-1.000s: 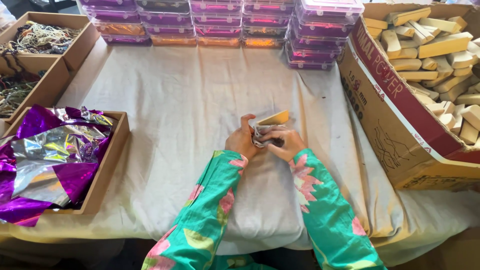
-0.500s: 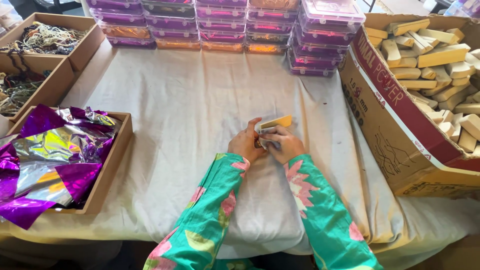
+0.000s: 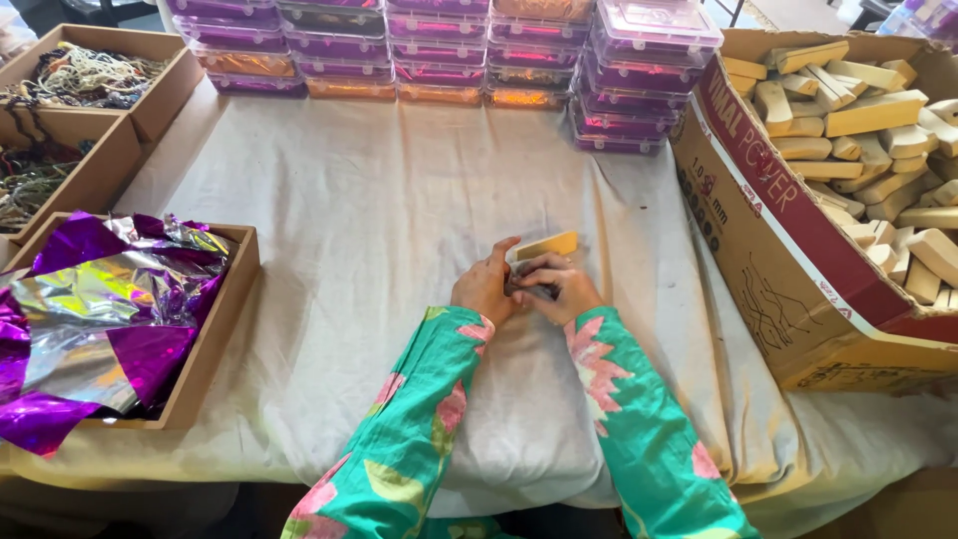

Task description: The person picks up a small rectangular wooden block from a cardboard box and rubs its surfaces with a white cloth. They rotate the block to clean different sides and edges, then place it on the table and repeat the process with a second wooden block.

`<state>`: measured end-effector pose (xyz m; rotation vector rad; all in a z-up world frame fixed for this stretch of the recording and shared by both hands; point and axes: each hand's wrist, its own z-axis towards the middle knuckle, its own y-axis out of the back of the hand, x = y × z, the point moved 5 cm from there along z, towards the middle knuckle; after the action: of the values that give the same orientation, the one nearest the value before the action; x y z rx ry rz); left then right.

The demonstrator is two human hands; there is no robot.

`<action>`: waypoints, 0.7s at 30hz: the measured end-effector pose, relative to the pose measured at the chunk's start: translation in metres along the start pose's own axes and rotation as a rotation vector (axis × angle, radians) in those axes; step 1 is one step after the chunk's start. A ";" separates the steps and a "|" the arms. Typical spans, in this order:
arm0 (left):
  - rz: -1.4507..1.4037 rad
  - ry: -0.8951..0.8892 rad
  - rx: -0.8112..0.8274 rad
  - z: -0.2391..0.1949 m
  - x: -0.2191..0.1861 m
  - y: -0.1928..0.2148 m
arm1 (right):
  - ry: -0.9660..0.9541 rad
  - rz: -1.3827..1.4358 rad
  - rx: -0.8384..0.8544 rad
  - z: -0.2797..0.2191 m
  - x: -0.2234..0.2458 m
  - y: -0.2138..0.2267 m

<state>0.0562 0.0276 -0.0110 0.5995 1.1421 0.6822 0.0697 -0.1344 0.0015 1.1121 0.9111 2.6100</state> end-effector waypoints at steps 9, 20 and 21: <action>-0.048 -0.024 0.001 -0.002 -0.012 0.012 | -0.323 0.039 -0.209 -0.006 -0.030 0.039; -0.025 -0.034 0.007 -0.003 -0.013 0.014 | -0.077 0.058 -0.008 0.003 -0.008 0.028; -0.032 -0.042 0.015 -0.003 -0.012 0.013 | 0.056 -0.080 -0.054 0.002 -0.008 0.036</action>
<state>0.0476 0.0269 0.0049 0.6051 1.1162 0.6313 0.0793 -0.1656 0.0194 0.9731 0.8720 2.5967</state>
